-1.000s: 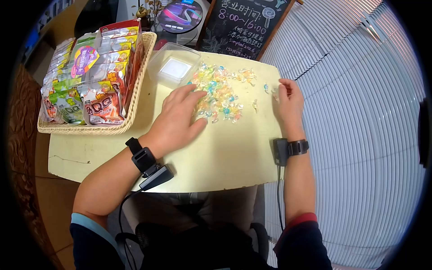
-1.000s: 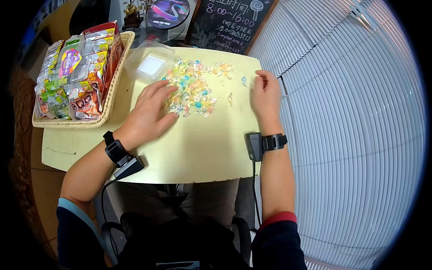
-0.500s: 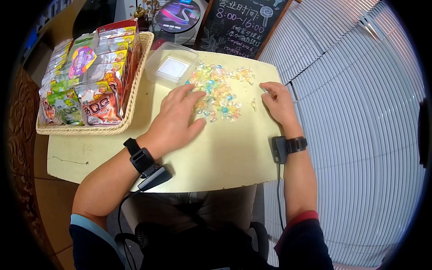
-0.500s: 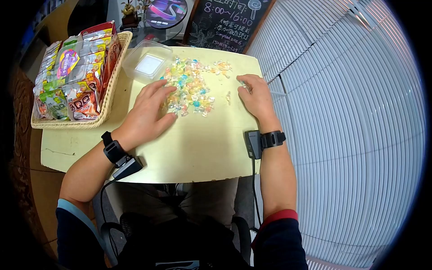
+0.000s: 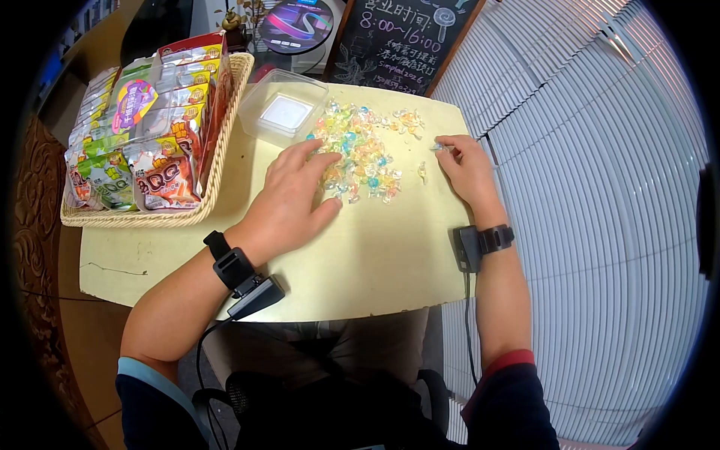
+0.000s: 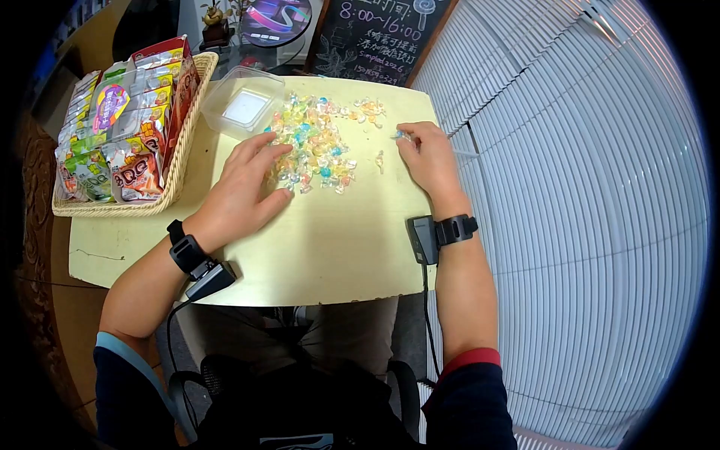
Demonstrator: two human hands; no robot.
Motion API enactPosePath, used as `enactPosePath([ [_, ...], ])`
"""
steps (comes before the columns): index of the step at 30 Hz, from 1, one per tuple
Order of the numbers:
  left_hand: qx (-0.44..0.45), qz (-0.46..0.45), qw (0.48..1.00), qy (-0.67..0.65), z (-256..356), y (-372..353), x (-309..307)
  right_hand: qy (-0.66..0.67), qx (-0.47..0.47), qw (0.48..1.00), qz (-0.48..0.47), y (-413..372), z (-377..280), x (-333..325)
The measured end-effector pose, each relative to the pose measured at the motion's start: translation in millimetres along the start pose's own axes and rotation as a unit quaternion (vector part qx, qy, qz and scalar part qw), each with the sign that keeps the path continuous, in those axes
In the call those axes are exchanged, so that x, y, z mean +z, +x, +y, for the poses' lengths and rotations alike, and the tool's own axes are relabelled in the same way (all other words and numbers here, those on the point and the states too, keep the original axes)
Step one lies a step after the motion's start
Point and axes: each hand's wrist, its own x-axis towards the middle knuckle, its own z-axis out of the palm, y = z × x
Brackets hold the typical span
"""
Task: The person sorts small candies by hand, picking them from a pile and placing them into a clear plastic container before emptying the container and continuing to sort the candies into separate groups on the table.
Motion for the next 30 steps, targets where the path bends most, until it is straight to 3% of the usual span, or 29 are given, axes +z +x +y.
enactPosePath([
  [7, -0.002, -0.003, 1.0, 0.006, 0.4, 0.3, 0.1, -0.036, 0.025, 0.998, 0.054, 14.4, 18.8, 13.8],
  [10, 0.002, -0.002, 1.0, 0.011, -1.4, 0.1, 0.9, -0.038, 0.037, 0.99, 0.128, 13.3, 18.0, 12.1],
  [13, -0.001, -0.005, 1.0, 0.01, -0.7, 0.2, 0.4, 0.049, 0.113, 0.985, 0.122, 7.2, 14.1, 0.0],
  [19, 0.0, -0.006, 1.0, 0.005, 0.9, -0.7, -1.0, 0.057, 0.109, 0.992, -0.027, -7.2, -7.3, -11.1],
  [21, 0.003, -0.005, 1.0, 0.004, 0.7, -0.8, -1.1, 0.076, 0.049, 0.992, -0.087, -10.3, -18.1, -11.5],
  [25, 0.008, 0.0, 1.0, 0.004, 0.0, -0.9, -0.1, 0.119, 0.077, 0.984, -0.106, -10.4, -23.0, -10.9],
  [27, 0.009, 0.0, 1.0, 0.006, 0.2, -0.8, -0.2, 0.268, 0.167, 0.947, -0.062, -8.0, -23.7, -11.6],
  [30, 0.011, 0.001, 1.0, 0.008, -0.7, -0.6, 0.5, 0.249, 0.134, 0.957, -0.07, -4.5, -12.7, -12.2],
])
